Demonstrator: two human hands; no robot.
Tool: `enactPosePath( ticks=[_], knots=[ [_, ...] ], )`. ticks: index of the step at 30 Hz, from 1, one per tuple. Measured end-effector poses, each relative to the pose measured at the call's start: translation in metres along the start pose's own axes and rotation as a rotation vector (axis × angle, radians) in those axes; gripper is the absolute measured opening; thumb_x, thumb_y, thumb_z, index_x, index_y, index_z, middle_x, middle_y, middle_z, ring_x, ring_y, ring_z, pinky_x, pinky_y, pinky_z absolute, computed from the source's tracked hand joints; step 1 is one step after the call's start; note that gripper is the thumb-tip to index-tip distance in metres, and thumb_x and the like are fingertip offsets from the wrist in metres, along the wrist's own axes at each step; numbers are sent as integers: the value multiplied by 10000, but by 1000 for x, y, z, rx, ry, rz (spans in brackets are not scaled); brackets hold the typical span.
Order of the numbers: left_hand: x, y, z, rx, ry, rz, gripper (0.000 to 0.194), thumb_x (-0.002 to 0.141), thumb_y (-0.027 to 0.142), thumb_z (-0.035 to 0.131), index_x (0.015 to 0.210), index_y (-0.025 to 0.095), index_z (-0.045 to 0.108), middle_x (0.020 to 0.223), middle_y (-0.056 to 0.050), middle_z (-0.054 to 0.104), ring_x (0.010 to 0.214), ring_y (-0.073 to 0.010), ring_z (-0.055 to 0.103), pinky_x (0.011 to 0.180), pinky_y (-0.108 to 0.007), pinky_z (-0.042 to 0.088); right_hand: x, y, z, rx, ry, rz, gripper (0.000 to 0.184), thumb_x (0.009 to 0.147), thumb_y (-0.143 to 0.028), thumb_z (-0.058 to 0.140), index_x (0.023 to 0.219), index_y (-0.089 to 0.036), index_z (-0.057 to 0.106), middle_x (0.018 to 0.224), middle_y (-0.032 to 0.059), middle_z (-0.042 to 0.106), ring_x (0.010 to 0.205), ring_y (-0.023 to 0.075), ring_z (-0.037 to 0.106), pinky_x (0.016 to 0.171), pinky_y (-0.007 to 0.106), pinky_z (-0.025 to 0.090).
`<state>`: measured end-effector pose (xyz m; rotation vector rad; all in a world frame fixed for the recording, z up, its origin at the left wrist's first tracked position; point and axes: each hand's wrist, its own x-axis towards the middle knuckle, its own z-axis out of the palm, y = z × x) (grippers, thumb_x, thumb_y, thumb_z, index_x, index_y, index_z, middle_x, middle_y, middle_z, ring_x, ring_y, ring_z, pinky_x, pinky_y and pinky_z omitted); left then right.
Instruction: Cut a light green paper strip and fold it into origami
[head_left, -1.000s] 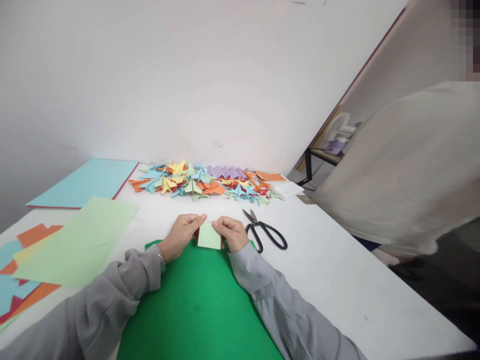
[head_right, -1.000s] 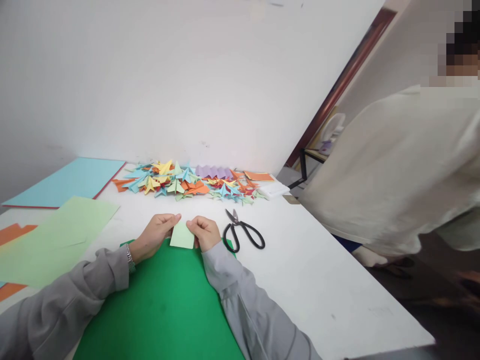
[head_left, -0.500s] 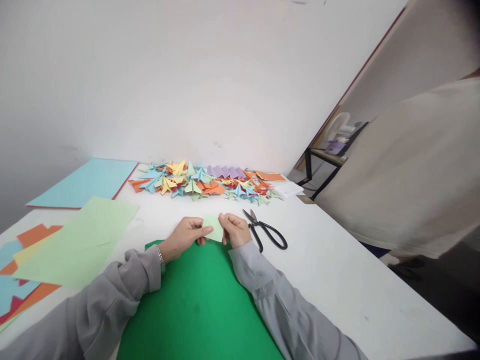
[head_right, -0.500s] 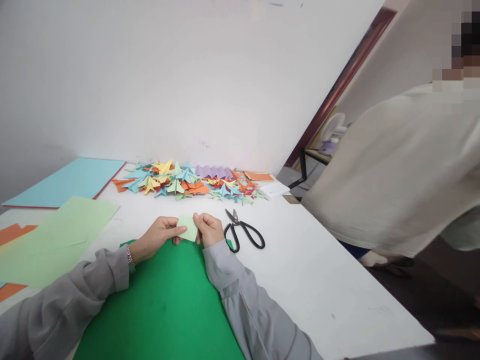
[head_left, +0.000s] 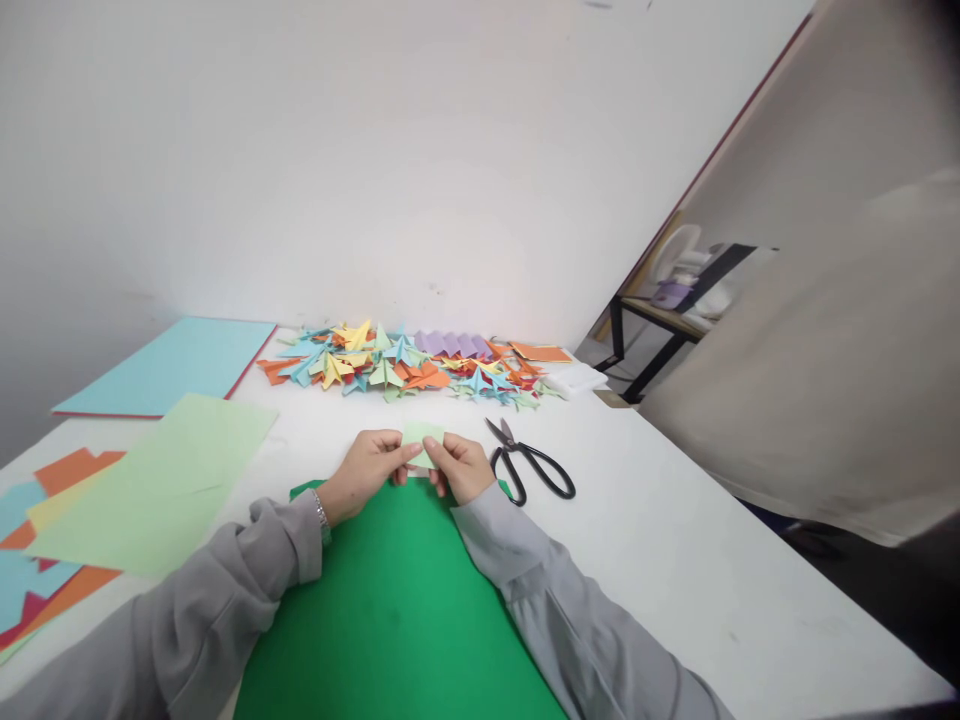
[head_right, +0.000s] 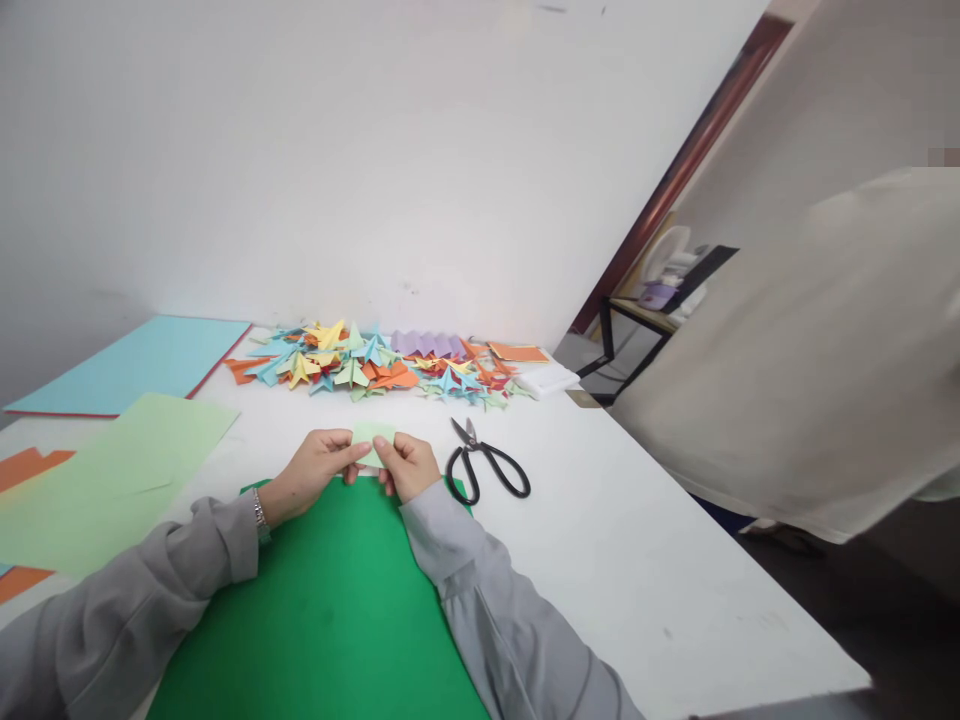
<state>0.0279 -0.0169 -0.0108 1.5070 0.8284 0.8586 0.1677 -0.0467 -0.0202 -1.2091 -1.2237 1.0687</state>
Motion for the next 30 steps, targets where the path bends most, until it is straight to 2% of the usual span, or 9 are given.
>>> enactPosePath(
  ticks=[6, 14, 21, 26, 30],
  knots=[
    [0, -3, 1, -35, -14, -25, 368, 713, 451, 510, 504, 148, 519, 414, 15, 492, 417, -94, 454, 468, -226, 350, 1, 2, -1, -28, 103, -46, 404, 694, -475, 549, 460, -173, 418, 317, -64, 434, 238, 41, 340, 281, 172, 224],
    [-2, -2, 1, 32, 29, 6, 365, 714, 445, 514, 494, 155, 501, 373, 24, 466, 406, -93, 436, 462, -224, 343, 5, 8, -3, 87, -16, -21, 347, 622, -454, 632, 530, -162, 468, 348, -60, 488, 245, 53, 379, 278, 172, 254],
    [-2, -7, -2, -222, 24, -57, 404, 745, 487, 454, 566, 132, 526, 408, 26, 453, 377, -86, 448, 431, -219, 328, 6, 12, -3, 197, 17, 3, 324, 612, -426, 651, 540, -161, 480, 344, -67, 490, 242, 52, 382, 277, 171, 264],
    [-2, -8, -3, -224, 27, -56, 392, 740, 484, 466, 584, 128, 522, 422, 23, 467, 380, -83, 451, 431, -214, 329, 8, 15, -1, 246, 24, 26, 336, 596, -434, 661, 533, -161, 475, 344, -67, 490, 240, 51, 375, 273, 173, 263],
    [-4, -7, -3, -240, 11, -55, 352, 732, 457, 490, 612, 129, 536, 438, 22, 480, 389, -84, 458, 434, -217, 342, 6, 10, 0, 451, -40, 117, 325, 583, -397, 682, 536, -173, 450, 341, -81, 453, 253, 44, 330, 285, 177, 255]
  ],
)
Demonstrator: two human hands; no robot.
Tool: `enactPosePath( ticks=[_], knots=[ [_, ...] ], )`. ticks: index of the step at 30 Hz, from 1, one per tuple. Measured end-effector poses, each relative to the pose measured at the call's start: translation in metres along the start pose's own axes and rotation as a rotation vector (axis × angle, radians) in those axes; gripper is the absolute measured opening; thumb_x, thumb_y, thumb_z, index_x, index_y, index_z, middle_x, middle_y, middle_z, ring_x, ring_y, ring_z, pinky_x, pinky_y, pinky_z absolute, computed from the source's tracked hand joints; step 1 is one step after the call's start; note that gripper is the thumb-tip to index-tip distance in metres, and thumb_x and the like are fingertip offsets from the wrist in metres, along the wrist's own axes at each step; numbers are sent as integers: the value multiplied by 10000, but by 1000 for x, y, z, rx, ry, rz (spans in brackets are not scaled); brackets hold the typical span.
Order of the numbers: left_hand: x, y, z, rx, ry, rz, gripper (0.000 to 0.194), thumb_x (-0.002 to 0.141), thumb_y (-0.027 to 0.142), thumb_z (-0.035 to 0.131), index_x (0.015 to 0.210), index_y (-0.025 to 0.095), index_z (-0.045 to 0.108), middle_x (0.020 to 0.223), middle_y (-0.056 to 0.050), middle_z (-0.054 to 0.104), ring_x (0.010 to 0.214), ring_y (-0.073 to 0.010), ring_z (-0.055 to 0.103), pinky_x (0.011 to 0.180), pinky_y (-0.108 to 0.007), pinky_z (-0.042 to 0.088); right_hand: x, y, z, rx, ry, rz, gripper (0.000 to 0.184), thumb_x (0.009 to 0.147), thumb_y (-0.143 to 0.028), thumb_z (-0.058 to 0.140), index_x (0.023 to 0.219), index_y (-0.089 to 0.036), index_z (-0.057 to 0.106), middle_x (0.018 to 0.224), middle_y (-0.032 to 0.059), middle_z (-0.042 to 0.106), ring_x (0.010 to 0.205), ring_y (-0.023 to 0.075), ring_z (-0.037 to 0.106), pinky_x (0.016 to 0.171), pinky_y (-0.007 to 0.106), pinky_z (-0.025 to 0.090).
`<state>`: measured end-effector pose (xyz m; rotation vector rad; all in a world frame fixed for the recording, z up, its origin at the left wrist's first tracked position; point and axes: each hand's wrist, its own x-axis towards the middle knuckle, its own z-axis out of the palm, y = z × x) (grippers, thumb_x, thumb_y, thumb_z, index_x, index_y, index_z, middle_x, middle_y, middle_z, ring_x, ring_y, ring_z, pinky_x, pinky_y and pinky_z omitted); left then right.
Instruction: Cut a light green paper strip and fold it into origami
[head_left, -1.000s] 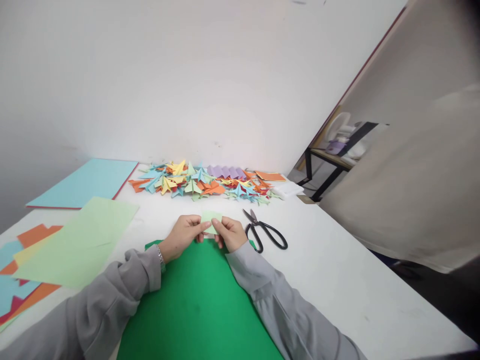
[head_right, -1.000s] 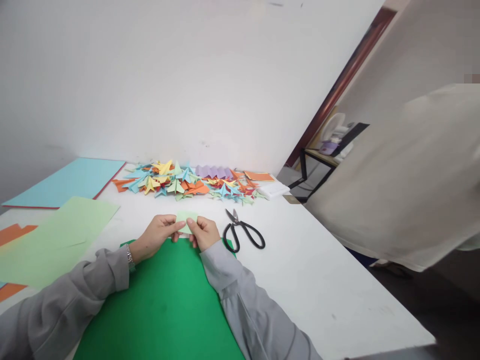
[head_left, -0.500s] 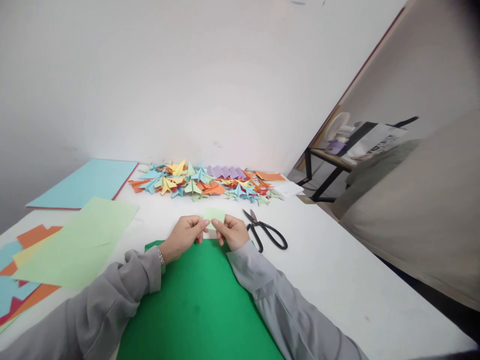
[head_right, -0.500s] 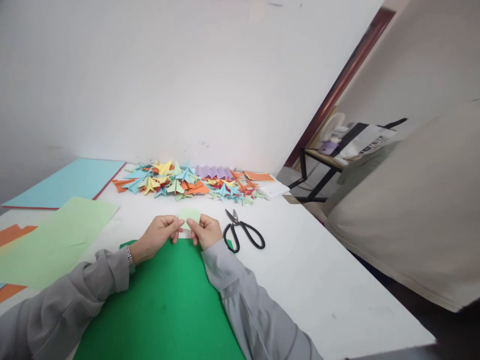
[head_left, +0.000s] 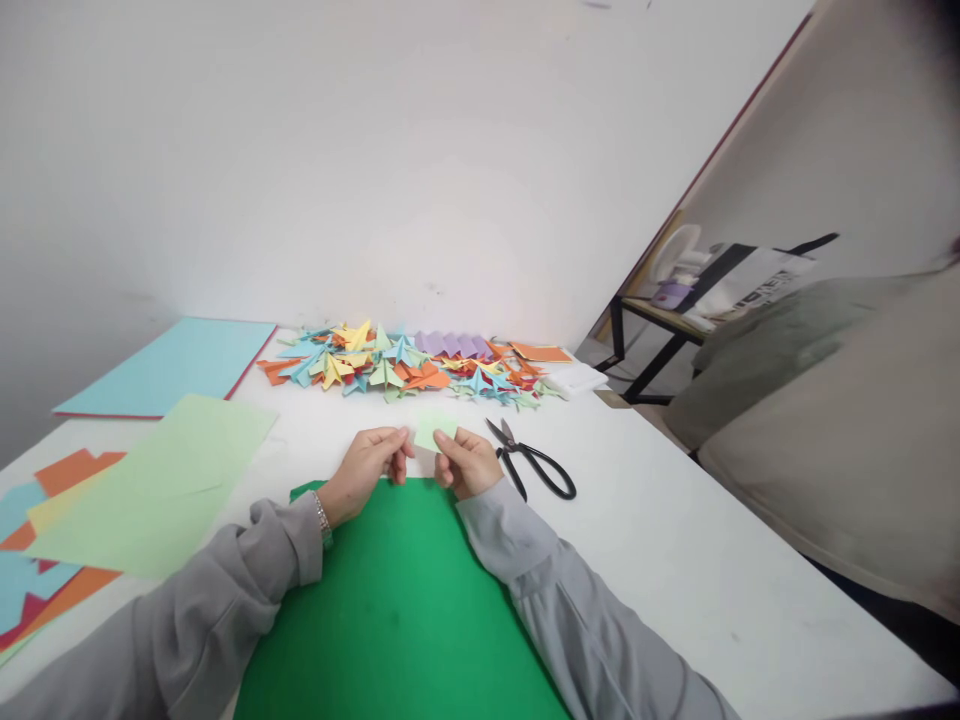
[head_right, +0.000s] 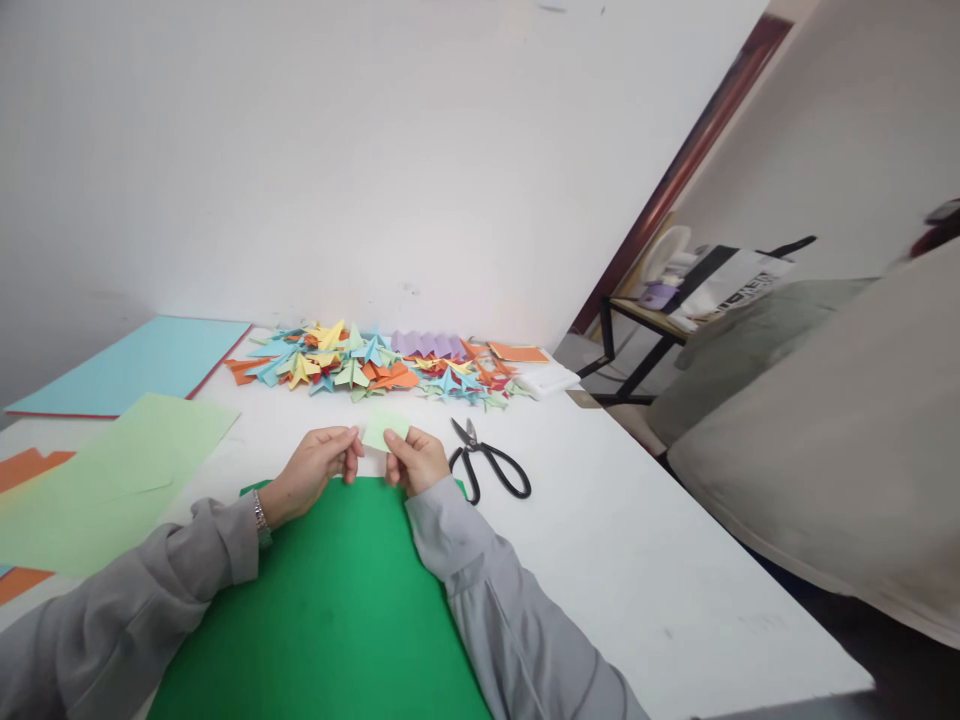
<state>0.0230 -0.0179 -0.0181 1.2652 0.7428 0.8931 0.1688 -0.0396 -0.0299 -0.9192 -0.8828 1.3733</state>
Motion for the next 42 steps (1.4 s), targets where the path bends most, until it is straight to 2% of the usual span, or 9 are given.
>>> enactPosePath(
  ticks=[6, 8, 11, 16, 21, 23, 26, 30, 42],
  knots=[
    [-4, 1, 1, 60, -25, 7, 300, 710, 411, 535, 663, 116, 566, 515, 13, 498, 414, -76, 465, 437, -215, 349, -7, -14, -2, 281, -268, 201, 309, 700, -331, 559, 511, -180, 366, 388, -101, 265, 294, 28, 142, 303, 157, 174],
    [-5, 3, 2, 68, -18, 48, 313, 663, 363, 601, 877, 136, 588, 688, -16, 563, 467, -73, 486, 445, -211, 356, -9, -16, -4, 298, -321, 295, 284, 747, -299, 489, 517, -178, 374, 395, -98, 230, 301, 35, 100, 302, 155, 157],
    [-5, 6, 3, 27, -40, 93, 556, 615, 286, 655, 1143, 239, 487, 981, -46, 551, 566, -65, 499, 502, -209, 379, -11, -17, -4, 319, -411, 495, 214, 757, -254, 448, 562, -165, 448, 378, -98, 233, 296, 35, 79, 296, 148, 135],
    [-2, 7, 1, 33, -105, 99, 184, 655, 293, 622, 705, 118, 648, 779, -38, 571, 531, -57, 442, 522, -220, 358, -11, -13, 1, 293, -457, 619, 160, 703, -233, 455, 576, -152, 510, 345, -78, 333, 259, 30, 177, 281, 145, 156],
    [6, 3, -2, -11, -23, 92, 226, 667, 327, 612, 591, 117, 583, 495, 21, 477, 475, -69, 408, 472, -208, 311, -2, -5, 6, -52, -118, 377, 318, 733, -432, 459, 639, -143, 552, 436, -3, 528, 326, 94, 445, 345, 211, 350],
    [8, 2, -3, -24, 16, 93, 250, 658, 342, 619, 556, 122, 554, 460, 28, 466, 446, -65, 395, 454, -206, 297, -1, -5, 6, -165, 61, 132, 335, 703, -488, 498, 634, -162, 536, 454, -25, 504, 367, 99, 459, 384, 225, 384],
    [10, 0, -3, -1, 51, 92, 273, 654, 369, 619, 547, 133, 533, 376, 51, 409, 377, -53, 341, 406, -200, 244, -2, -10, 5, -346, 135, -235, 304, 692, -467, 540, 681, -167, 587, 559, -27, 502, 475, 89, 467, 447, 215, 407],
    [11, -2, -3, 33, 94, 108, 277, 636, 388, 628, 563, 136, 537, 349, 67, 364, 339, -42, 299, 376, -197, 209, -6, -14, 5, -350, 98, -325, 265, 692, -379, 579, 858, -175, 614, 614, -23, 533, 465, 74, 455, 458, 220, 423],
    [8, 3, -1, 123, 104, 89, 258, 635, 374, 631, 580, 131, 568, 351, 64, 391, 346, -40, 315, 385, -188, 224, -2, -6, 3, -319, 161, -368, 156, 626, -238, 659, 758, -158, 639, 517, -41, 536, 406, 62, 458, 390, 193, 387]
  ],
)
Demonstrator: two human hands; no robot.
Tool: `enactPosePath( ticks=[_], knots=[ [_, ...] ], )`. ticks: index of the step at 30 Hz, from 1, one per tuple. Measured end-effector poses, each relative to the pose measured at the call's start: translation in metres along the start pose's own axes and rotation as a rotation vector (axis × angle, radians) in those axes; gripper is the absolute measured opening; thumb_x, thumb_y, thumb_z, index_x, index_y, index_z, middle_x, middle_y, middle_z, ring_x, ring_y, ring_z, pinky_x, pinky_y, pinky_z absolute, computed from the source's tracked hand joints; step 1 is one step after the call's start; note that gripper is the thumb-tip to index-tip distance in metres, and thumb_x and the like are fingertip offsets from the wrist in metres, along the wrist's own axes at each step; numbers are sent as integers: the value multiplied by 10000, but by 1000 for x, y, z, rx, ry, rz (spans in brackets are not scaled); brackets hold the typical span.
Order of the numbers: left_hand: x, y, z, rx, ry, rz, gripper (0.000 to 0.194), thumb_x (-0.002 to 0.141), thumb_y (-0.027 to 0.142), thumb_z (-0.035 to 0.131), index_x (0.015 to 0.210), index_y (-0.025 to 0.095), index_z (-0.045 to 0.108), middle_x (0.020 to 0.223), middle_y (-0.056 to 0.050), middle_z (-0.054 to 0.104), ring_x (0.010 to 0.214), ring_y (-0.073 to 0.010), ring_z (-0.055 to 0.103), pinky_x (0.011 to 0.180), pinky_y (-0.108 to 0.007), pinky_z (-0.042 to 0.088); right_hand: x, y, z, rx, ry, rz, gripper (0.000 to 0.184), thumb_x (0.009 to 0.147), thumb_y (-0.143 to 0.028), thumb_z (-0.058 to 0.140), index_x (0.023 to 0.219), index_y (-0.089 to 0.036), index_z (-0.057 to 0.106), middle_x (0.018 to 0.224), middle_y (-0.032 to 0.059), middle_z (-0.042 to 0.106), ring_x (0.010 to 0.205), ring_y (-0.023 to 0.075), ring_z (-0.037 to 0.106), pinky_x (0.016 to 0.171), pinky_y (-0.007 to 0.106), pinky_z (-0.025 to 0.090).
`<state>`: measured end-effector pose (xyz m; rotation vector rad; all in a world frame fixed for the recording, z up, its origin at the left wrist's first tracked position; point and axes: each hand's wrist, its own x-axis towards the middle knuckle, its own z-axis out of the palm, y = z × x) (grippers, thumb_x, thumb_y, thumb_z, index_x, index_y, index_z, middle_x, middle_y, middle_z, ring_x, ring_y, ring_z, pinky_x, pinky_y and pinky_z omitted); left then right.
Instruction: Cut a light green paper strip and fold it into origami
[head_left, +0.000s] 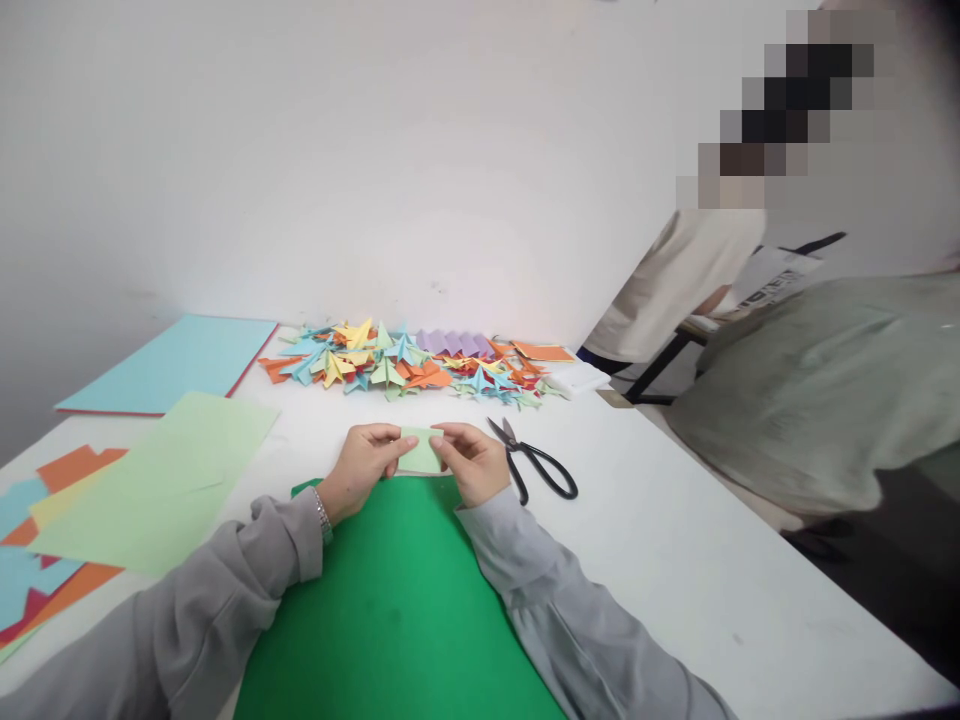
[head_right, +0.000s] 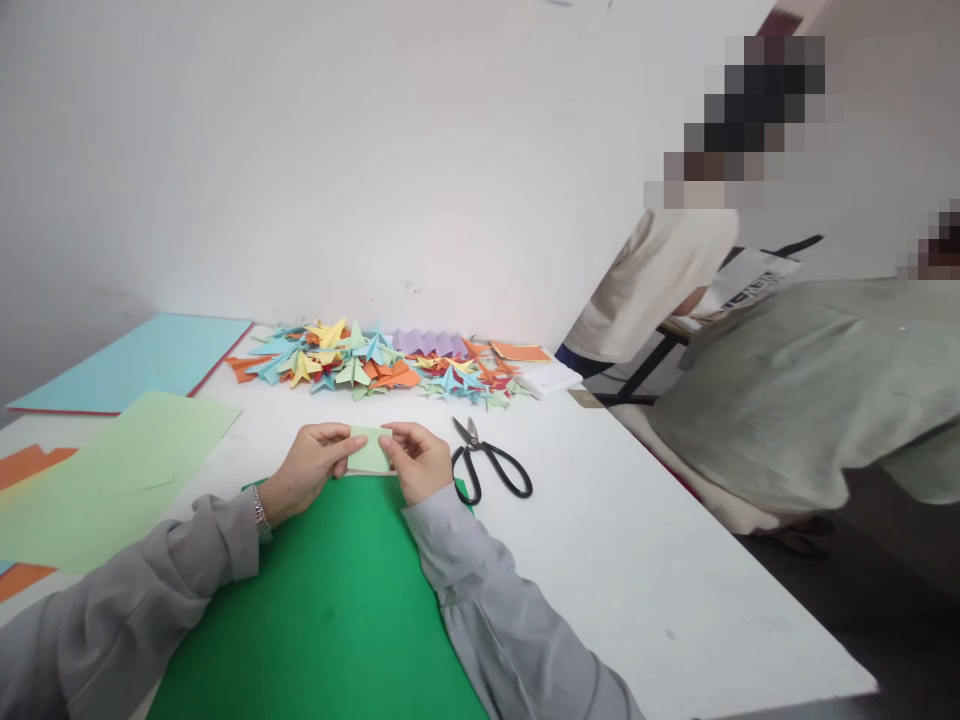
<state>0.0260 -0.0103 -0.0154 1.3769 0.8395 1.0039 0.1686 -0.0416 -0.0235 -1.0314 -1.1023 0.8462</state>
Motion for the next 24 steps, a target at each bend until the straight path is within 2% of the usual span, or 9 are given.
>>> enactPosePath(
  ticks=[5, 11, 17, 24],
  knots=[
    [-1, 1, 0, 12, -2, -11, 231, 625, 345, 644, 576, 132, 572, 353, 65, 406, 344, -40, 326, 381, -182, 234, 0, -3, 1, -14, 26, 44, 148, 612, -261, 667, 702, -147, 643, 492, -26, 572, 397, 76, 474, 393, 207, 402],
    [-1, 2, 0, 26, -30, 10, 271, 654, 405, 602, 681, 135, 620, 494, 37, 497, 366, -44, 360, 359, -183, 261, 0, -3, 4, -13, 6, 74, 149, 595, -260, 676, 678, -145, 631, 473, -29, 571, 385, 80, 475, 384, 212, 400],
    [1, -1, -1, 26, -25, -8, 269, 661, 394, 599, 621, 129, 618, 384, 47, 424, 352, -52, 348, 362, -184, 232, 0, -2, 3, -27, -15, 7, 160, 609, -222, 667, 750, -156, 628, 449, -58, 532, 379, 68, 461, 385, 195, 382],
    [2, -4, -2, 13, -28, -25, 265, 652, 384, 603, 608, 123, 603, 388, 42, 430, 354, -56, 353, 369, -190, 245, -1, -3, 3, -50, -9, 35, 160, 595, -244, 678, 711, -144, 631, 439, -42, 544, 377, 74, 472, 376, 198, 386]
  ],
)
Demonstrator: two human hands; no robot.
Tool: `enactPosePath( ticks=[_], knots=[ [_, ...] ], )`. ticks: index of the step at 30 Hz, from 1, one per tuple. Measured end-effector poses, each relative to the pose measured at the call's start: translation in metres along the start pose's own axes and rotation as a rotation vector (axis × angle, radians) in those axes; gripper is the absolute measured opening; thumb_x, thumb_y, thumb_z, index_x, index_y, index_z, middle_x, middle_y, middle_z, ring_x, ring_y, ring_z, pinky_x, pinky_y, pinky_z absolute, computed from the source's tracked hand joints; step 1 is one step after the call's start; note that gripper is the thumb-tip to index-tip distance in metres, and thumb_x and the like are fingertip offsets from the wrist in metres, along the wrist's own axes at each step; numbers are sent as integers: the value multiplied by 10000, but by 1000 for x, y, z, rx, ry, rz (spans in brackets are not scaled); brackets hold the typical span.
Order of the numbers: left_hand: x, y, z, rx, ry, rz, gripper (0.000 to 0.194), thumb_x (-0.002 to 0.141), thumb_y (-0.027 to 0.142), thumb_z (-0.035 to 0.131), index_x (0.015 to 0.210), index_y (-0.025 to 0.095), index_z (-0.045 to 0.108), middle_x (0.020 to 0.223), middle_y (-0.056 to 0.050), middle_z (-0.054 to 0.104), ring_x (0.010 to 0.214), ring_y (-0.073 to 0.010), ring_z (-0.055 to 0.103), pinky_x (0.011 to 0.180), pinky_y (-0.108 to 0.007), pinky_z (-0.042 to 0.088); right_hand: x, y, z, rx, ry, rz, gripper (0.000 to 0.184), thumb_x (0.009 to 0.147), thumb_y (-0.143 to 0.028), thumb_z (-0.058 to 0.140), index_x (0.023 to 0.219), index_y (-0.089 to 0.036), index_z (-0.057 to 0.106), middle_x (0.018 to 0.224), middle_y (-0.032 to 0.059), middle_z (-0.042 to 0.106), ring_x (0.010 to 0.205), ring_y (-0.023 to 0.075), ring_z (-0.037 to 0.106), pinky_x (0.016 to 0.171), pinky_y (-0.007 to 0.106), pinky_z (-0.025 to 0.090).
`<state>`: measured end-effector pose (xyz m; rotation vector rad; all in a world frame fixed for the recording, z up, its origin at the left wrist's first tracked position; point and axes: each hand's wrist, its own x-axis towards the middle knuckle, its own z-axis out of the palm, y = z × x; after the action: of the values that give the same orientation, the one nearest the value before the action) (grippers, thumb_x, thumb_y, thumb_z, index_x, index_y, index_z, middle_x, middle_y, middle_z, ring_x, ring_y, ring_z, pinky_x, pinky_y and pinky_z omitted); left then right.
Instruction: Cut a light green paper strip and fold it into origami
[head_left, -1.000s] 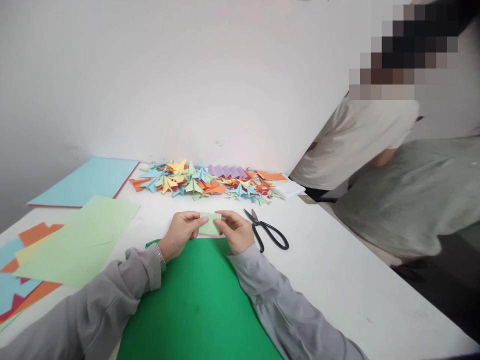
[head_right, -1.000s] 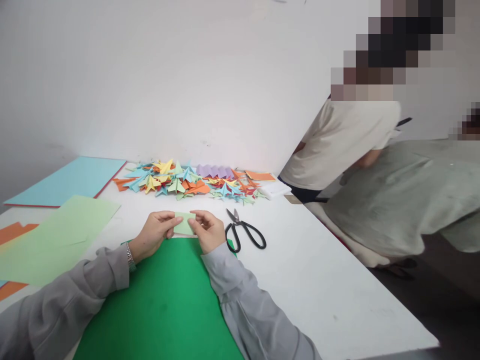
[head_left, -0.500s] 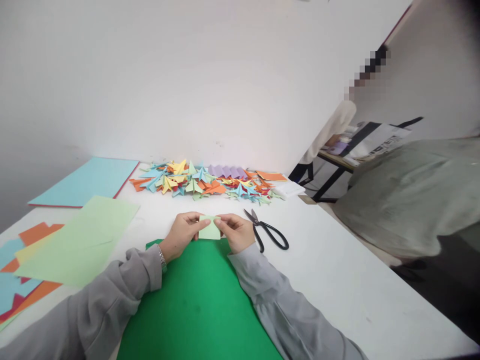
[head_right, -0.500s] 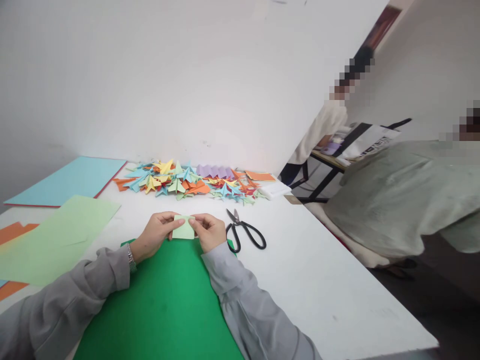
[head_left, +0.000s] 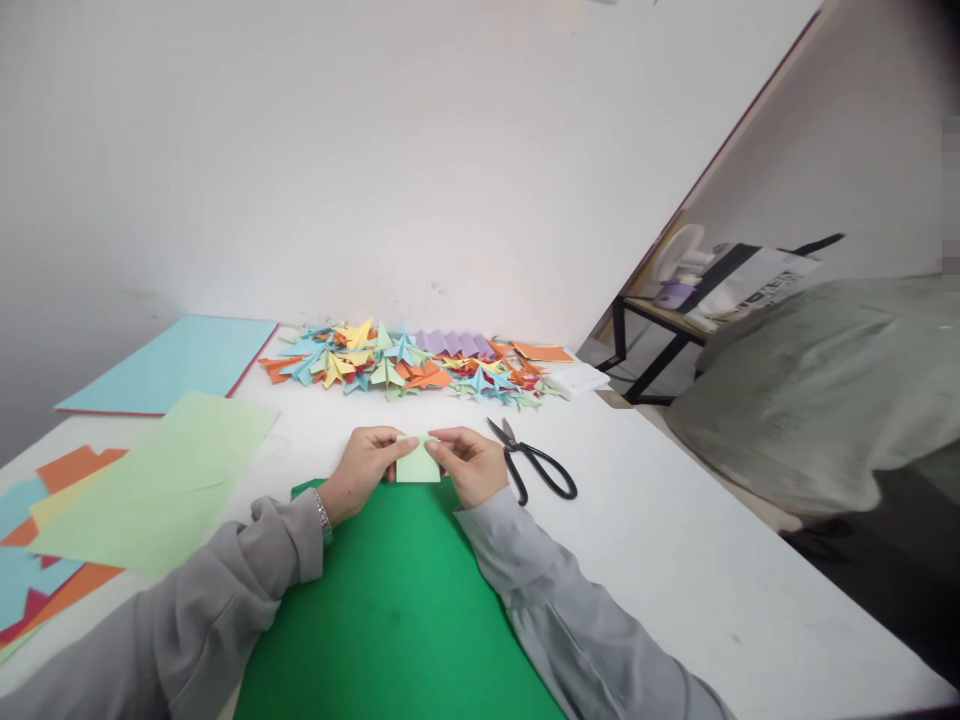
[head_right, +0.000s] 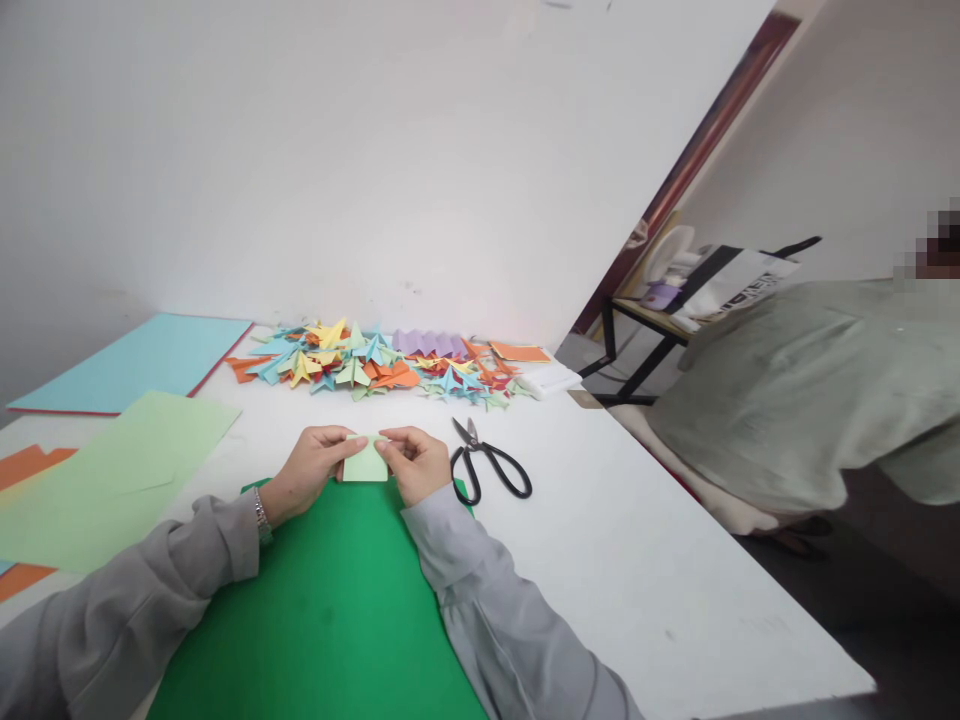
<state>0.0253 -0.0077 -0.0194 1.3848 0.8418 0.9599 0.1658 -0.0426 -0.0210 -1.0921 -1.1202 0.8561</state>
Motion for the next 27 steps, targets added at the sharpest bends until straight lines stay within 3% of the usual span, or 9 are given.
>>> enactPosePath(
  ticks=[10, 16, 22, 27],
  knots=[
    [-5, 2, 3, 55, -58, -3, 310, 603, 429, 624, 568, 125, 573, 463, 20, 492, 381, -66, 397, 369, -197, 284, 1, -1, -1, -2, 59, 44, 210, 586, -321, 682, 669, -140, 614, 428, -30, 546, 353, 87, 470, 358, 215, 396],
    [-4, 4, 4, -10, -48, -1, 333, 668, 438, 568, 558, 124, 562, 470, 23, 482, 417, -74, 419, 387, -196, 324, 0, -3, -1, 13, -32, 71, 199, 630, -332, 645, 649, -150, 568, 385, -52, 519, 340, 77, 465, 365, 197, 389],
    [-5, 10, 6, -86, -44, 6, 260, 667, 365, 599, 741, 119, 636, 619, -11, 595, 553, -105, 505, 519, -223, 401, 0, -1, 0, 23, -87, 90, 208, 632, -340, 638, 645, -151, 551, 385, -51, 523, 342, 81, 469, 367, 195, 377],
    [-5, 9, 5, -78, -6, 23, 268, 645, 375, 610, 673, 110, 632, 571, -8, 580, 516, -103, 483, 493, -222, 384, 0, 0, 0, 10, -154, 93, 220, 639, -360, 628, 645, -161, 535, 389, -48, 532, 340, 84, 467, 373, 200, 377]
  ],
)
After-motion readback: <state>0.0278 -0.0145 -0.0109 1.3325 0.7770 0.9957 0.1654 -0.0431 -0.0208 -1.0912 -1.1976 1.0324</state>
